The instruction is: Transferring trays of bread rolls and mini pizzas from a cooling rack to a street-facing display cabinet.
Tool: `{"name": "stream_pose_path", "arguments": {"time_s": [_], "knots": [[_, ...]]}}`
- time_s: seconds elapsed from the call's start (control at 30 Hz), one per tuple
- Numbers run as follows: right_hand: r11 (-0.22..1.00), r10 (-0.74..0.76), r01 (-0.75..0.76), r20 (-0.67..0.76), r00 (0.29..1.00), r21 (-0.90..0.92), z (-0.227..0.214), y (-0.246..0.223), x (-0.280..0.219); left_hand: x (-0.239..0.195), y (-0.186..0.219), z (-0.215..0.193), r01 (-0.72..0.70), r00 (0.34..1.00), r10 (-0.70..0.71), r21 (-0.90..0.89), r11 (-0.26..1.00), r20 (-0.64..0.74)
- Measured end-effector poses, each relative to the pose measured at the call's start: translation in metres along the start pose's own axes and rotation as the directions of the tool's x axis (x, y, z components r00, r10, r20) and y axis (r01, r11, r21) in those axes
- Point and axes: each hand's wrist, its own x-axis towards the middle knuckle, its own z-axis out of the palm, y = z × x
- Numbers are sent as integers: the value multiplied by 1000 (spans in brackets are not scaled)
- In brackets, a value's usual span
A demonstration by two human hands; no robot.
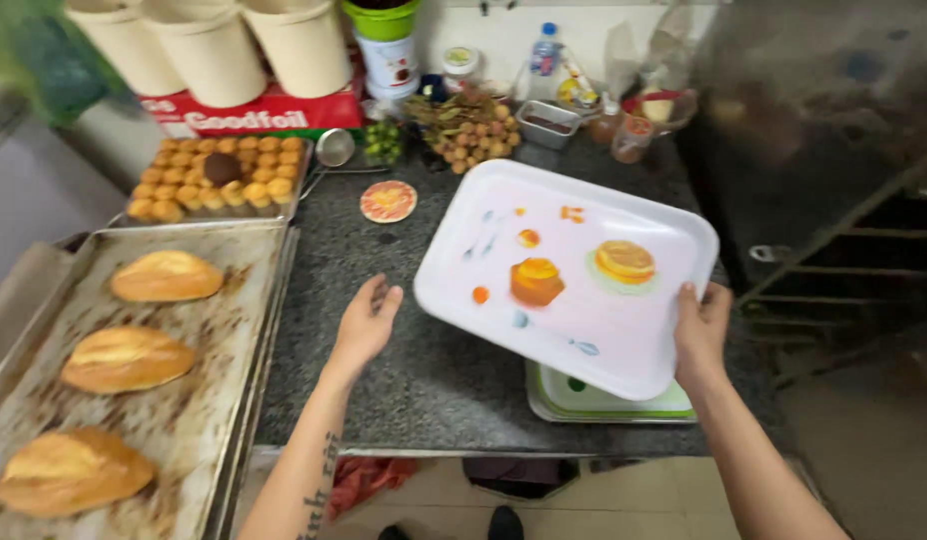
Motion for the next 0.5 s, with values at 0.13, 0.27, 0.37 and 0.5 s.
{"name": "stream_pose_path", "arguments": {"time_s": [0.13,0.27,0.37,0.5], "knots": [[987,42,-73,213,976,142,77,11,-27,-27,20,-45,219,974,-221,-51,974,-57],[989,132,-104,322,938,-104,143,77,-56,-57,-27,-79,455,880,-458,-53,889,-122],[927,92,49,351,932,-372,174,96,-80,-74,-80,-89,534,810,-549,-129,836,-205],[797,118,184,448,886,-575,194,96,-95,-90,-103,-94,590,727,-624,-206,781,-285]]}}
